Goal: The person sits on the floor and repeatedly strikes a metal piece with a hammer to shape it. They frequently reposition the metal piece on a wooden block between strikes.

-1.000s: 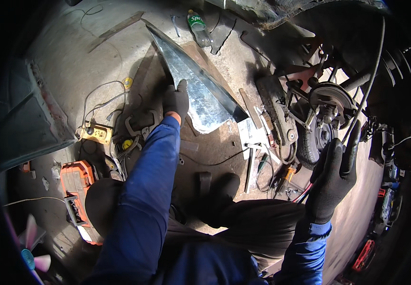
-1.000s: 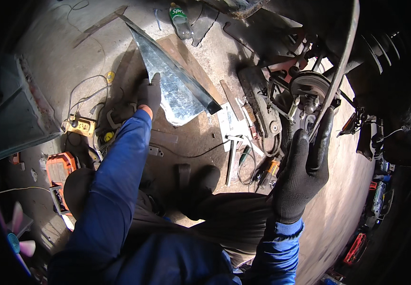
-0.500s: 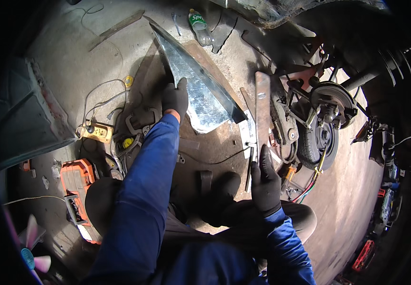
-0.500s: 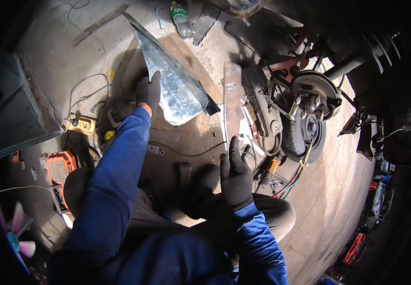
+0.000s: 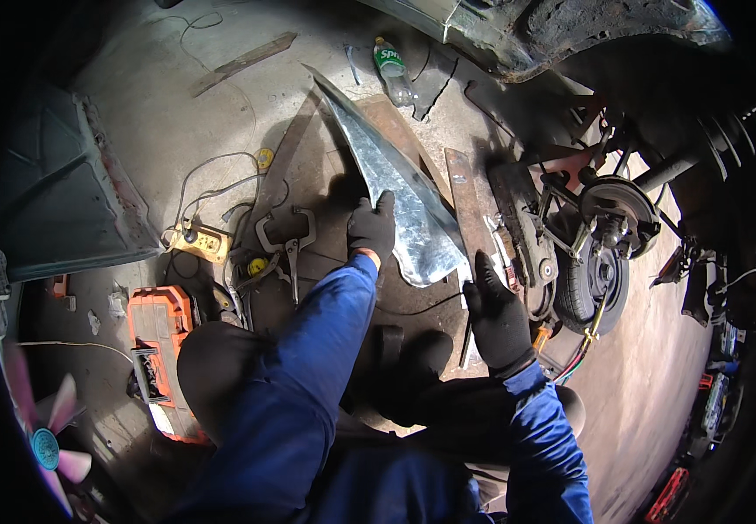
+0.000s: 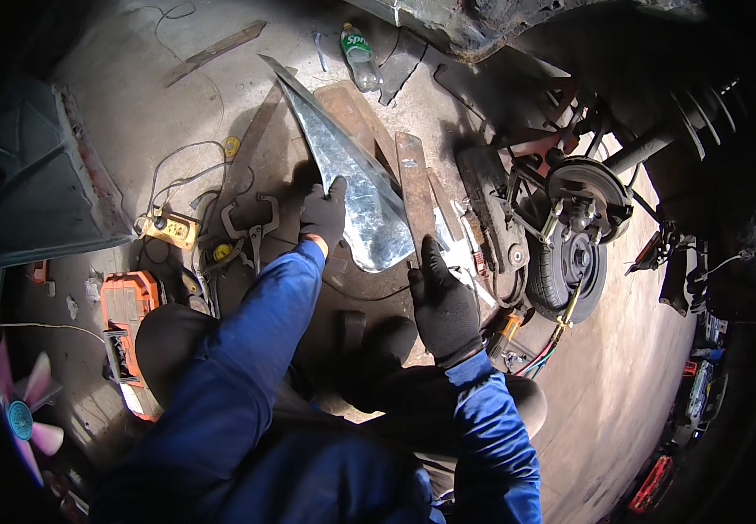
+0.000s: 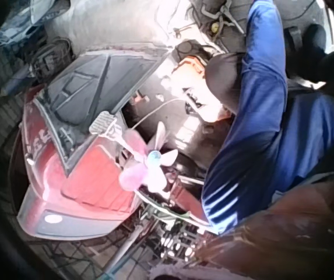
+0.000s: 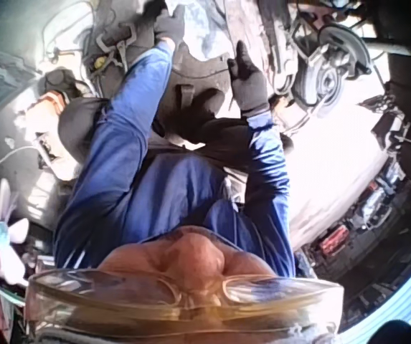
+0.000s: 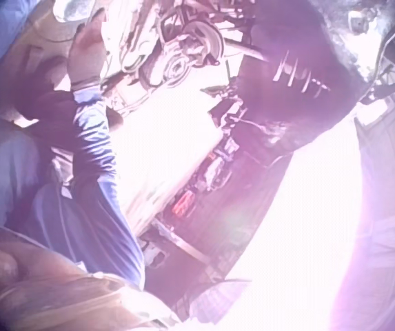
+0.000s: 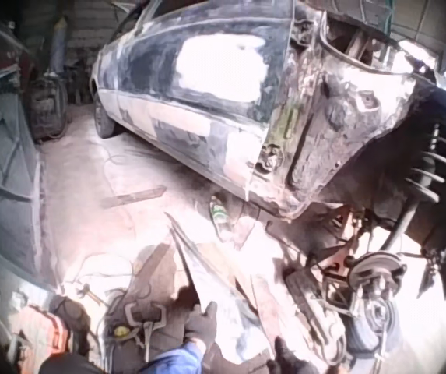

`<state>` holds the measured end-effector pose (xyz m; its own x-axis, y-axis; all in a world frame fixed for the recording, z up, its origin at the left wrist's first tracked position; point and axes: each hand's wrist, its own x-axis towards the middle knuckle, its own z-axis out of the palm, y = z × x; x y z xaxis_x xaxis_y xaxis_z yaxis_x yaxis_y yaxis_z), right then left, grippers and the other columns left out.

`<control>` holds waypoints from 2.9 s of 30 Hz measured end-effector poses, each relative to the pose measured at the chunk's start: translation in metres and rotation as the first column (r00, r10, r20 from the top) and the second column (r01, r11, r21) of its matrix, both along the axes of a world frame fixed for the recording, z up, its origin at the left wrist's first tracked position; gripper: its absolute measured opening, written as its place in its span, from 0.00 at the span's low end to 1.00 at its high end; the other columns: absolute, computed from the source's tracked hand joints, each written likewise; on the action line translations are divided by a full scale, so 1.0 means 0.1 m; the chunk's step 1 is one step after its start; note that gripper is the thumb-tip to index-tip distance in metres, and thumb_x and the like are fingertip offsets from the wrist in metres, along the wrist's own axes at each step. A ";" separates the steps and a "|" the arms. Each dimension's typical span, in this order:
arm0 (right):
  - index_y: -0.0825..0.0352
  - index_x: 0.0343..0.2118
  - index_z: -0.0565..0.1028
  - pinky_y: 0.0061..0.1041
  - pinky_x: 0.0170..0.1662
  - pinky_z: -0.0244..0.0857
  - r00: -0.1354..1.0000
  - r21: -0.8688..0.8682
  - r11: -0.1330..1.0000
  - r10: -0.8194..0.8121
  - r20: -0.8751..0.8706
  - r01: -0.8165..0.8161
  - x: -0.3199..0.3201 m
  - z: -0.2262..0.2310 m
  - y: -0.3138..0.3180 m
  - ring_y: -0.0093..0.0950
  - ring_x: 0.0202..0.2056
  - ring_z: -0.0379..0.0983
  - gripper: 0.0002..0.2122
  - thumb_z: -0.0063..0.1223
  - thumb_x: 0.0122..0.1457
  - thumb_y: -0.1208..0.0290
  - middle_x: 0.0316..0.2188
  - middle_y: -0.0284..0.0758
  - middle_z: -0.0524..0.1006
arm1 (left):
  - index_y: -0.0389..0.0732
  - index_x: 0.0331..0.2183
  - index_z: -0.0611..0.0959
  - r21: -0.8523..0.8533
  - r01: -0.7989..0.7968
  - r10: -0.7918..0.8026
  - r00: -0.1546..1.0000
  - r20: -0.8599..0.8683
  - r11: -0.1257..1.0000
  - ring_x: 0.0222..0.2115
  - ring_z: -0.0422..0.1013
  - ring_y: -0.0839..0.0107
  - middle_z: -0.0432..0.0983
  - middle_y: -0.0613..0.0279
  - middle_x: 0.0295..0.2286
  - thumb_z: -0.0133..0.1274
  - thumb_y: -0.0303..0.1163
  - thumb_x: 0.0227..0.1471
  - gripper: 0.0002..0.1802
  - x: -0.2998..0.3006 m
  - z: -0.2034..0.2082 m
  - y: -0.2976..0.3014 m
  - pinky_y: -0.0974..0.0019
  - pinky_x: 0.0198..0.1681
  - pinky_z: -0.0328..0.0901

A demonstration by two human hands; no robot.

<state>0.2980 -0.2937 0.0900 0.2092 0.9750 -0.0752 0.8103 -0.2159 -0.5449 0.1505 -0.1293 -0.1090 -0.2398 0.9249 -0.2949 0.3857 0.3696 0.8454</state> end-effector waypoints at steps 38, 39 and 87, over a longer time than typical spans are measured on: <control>0.62 0.77 0.58 0.44 0.47 0.75 0.988 -0.236 0.972 0.021 0.151 0.015 -0.06 -0.41 -0.35 0.52 0.47 0.83 0.32 0.53 0.72 0.69 0.49 0.61 0.80 | 0.29 0.50 0.85 0.051 -0.045 0.031 0.969 0.245 0.998 0.52 0.77 0.37 0.82 0.31 0.48 0.54 0.62 0.63 0.40 0.27 -0.20 -0.31 0.48 0.55 0.71; 0.62 0.77 0.57 0.46 0.45 0.75 0.991 0.014 0.999 0.040 0.127 -0.042 -0.02 -0.44 -0.39 0.54 0.44 0.83 0.33 0.53 0.72 0.67 0.45 0.61 0.81 | 0.29 0.50 0.86 0.025 -0.006 0.000 0.978 0.208 1.000 0.53 0.77 0.37 0.82 0.32 0.48 0.54 0.61 0.64 0.39 0.30 -0.21 -0.35 0.48 0.55 0.71; 0.59 0.75 0.64 0.27 0.33 0.69 0.990 0.016 0.993 0.120 -0.079 -0.120 -0.22 -0.78 -0.05 0.18 0.26 0.68 0.30 0.57 0.71 0.68 0.24 0.34 0.74 | 0.38 0.51 0.85 -0.025 0.806 -0.699 0.498 -0.512 0.592 0.46 0.81 0.49 0.84 0.44 0.44 0.51 0.42 0.68 0.21 0.26 -0.43 -0.50 0.51 0.52 0.72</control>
<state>0.2765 -0.2989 0.0123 0.0844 0.9935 -0.0763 0.7839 -0.1135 -0.6105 0.1768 -0.1792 -0.1516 0.5310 0.8334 -0.1533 0.7610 -0.3895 0.5188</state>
